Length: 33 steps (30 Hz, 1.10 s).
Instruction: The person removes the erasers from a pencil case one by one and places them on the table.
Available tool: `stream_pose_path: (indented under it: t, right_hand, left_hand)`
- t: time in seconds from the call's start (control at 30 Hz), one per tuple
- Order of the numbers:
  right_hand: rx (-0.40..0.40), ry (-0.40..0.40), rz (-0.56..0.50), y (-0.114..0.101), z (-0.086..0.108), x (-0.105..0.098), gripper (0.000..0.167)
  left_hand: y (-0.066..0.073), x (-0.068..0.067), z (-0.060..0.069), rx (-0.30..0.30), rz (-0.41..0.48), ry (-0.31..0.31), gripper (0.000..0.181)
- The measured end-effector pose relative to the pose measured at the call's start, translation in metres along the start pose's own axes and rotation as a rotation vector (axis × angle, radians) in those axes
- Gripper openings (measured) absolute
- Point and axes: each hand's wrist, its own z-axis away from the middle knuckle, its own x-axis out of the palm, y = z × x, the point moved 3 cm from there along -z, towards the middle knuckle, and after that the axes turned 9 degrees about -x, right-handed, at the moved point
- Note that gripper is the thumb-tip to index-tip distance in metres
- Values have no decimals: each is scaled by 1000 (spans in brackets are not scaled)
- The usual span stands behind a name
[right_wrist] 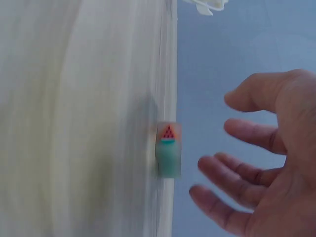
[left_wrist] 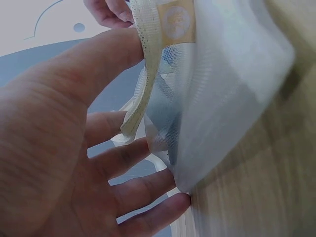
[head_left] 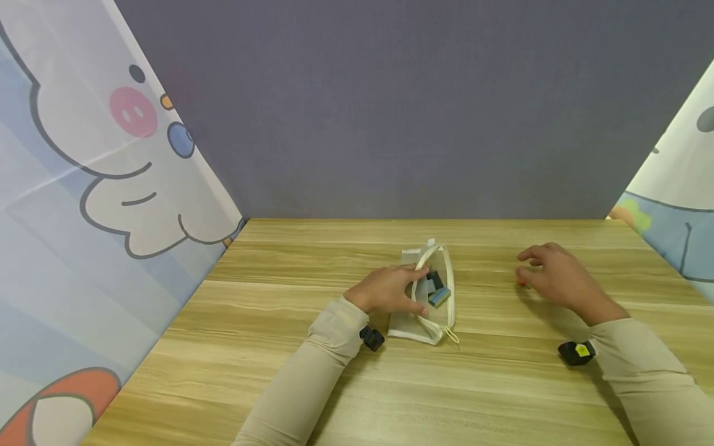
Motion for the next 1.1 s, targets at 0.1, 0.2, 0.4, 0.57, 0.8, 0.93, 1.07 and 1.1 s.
stream_pose_path:
  t: [0.1, 0.2, 0.4, 0.57, 0.8, 0.93, 1.07, 1.1]
  right_hand:
    - [-13, 22, -26, -8, -1, 2, 35]
    - [-23, 20, -49, -17, -4, 6, 34]
    - [-23, -18, -86, -30, -10, 15, 33]
    - [-33, -44, -97, -38, -13, 23, 30]
    - [-53, -41, -131, -45, -15, 31, 24]
    - [-52, -50, -149, -46, -15, 35, 24]
    - [-62, -53, -149, -50, -14, 37, 23]
    - [-65, -51, -146, -51, -14, 37, 23]
  left_hand:
    - [0, 0, 0, 1, -5, 2, 85]
    - [0, -1, 0, 2, -2, 2, 85]
    - [-2, -1, 0, 2, 3, -3, 85]
    - [-4, 1, 0, -3, 1, 5, 86]
    - [-4, 2, 1, -4, 18, 4, 86]
    - [-3, 2, 0, -2, 27, -2, 86]
    - [-1, 2, -1, 2, 43, -11, 86]
    - [-1, 1, -1, 3, 46, -11, 86]
